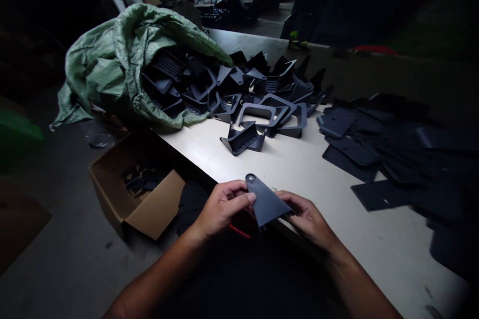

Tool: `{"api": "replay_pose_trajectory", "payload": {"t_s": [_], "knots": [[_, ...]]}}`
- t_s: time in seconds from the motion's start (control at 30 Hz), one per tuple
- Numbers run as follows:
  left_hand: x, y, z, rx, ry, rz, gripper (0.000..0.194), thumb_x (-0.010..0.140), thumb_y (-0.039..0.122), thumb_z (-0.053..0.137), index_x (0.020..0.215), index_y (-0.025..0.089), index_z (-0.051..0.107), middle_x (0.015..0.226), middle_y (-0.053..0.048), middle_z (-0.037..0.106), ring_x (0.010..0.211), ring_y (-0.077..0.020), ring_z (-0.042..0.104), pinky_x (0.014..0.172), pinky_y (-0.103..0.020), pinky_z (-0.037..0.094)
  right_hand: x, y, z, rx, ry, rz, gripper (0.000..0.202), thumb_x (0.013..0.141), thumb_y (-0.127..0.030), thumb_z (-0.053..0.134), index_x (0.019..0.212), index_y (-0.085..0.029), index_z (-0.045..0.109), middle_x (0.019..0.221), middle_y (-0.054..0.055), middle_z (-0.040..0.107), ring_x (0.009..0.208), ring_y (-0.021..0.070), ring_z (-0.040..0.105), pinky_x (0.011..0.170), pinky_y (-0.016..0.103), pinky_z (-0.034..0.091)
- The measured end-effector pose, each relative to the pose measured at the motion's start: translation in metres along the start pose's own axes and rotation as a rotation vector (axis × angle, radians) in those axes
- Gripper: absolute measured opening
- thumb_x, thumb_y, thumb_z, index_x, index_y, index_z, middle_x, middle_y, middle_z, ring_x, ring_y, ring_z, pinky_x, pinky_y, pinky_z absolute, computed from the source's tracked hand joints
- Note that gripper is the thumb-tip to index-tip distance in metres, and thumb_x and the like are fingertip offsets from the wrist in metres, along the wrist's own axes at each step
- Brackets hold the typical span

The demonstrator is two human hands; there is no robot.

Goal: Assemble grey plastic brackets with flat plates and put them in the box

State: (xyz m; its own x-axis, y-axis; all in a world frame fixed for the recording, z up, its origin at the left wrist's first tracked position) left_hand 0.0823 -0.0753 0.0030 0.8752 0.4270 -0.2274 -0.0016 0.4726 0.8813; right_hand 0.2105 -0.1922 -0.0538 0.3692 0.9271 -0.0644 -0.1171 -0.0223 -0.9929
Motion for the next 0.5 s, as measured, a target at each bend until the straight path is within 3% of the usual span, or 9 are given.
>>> {"api": "replay_pose_trajectory", "payload": {"t_s": [0.17,0.27,0.33,0.4,0.5], "knots": [[0.008,0.003,-0.020,0.081,0.081,0.070,0.031,0.090,0.046,0.075,0.089,0.015,0.077,0.075,-0.003,0.072,0.068,-0.0149,0.067,0.069,-0.026,0.053,-0.008,0.018,0.022,0.168,-0.074,0.203,0.026,0.087,-0.037,0.086,0.104,-0.019,0.078,0.091,0.006,0.076,0.081,0.0189,0.070,0.077,0.028,0.056],[0.012,0.016,-0.030,0.341,0.107,0.177,0.034,0.096,0.048,0.068,0.093,0.015,0.077,0.086,-0.006,0.075,0.080,-0.0183,0.069,0.078,-0.029,0.054,-0.016,0.020,0.042,0.406,-0.105,0.310,0.028,0.089,-0.037,0.083,0.108,-0.016,0.077,0.077,0.004,0.073,0.062,0.0137,0.065,0.059,0.023,0.052],[0.014,0.024,-0.035,0.567,0.124,0.235,0.033,0.094,0.046,0.071,0.109,0.016,0.077,0.100,-0.009,0.077,0.093,-0.0212,0.071,0.085,-0.032,0.054,-0.018,0.014,0.045,0.609,-0.036,0.341,0.029,0.087,-0.036,0.084,0.106,-0.016,0.076,0.079,0.003,0.073,0.050,0.0090,0.059,0.048,0.019,0.047],[0.014,0.025,-0.038,0.661,0.143,0.243,0.039,0.093,0.044,0.074,0.123,0.019,0.074,0.109,-0.010,0.077,0.101,-0.0225,0.071,0.090,-0.033,0.054,-0.017,0.007,0.035,0.842,0.112,0.329,0.028,0.081,-0.029,0.088,0.102,-0.016,0.074,0.083,0.001,0.072,0.045,0.0044,0.052,0.042,0.017,0.044],[0.017,0.006,-0.027,0.481,0.042,0.137,0.041,0.095,0.042,0.071,0.128,0.018,0.071,0.109,-0.011,0.078,0.095,-0.0211,0.073,0.089,-0.035,0.056,-0.016,-0.001,0.015,1.143,0.338,0.289,0.022,0.076,-0.015,0.085,0.090,-0.017,0.068,0.070,-0.006,0.064,0.043,0.0031,0.047,0.040,0.016,0.046]]}}
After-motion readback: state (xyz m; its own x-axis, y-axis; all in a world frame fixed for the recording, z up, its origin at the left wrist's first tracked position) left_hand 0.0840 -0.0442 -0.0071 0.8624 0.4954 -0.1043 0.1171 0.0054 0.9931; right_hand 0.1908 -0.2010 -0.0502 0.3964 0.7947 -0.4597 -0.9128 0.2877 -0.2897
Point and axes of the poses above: each hand's wrist, its own x-axis towards the middle knuckle, its own z-axis out of the palm, y = z × x, the point moved 10 cm from there along x, towards the middle knuckle
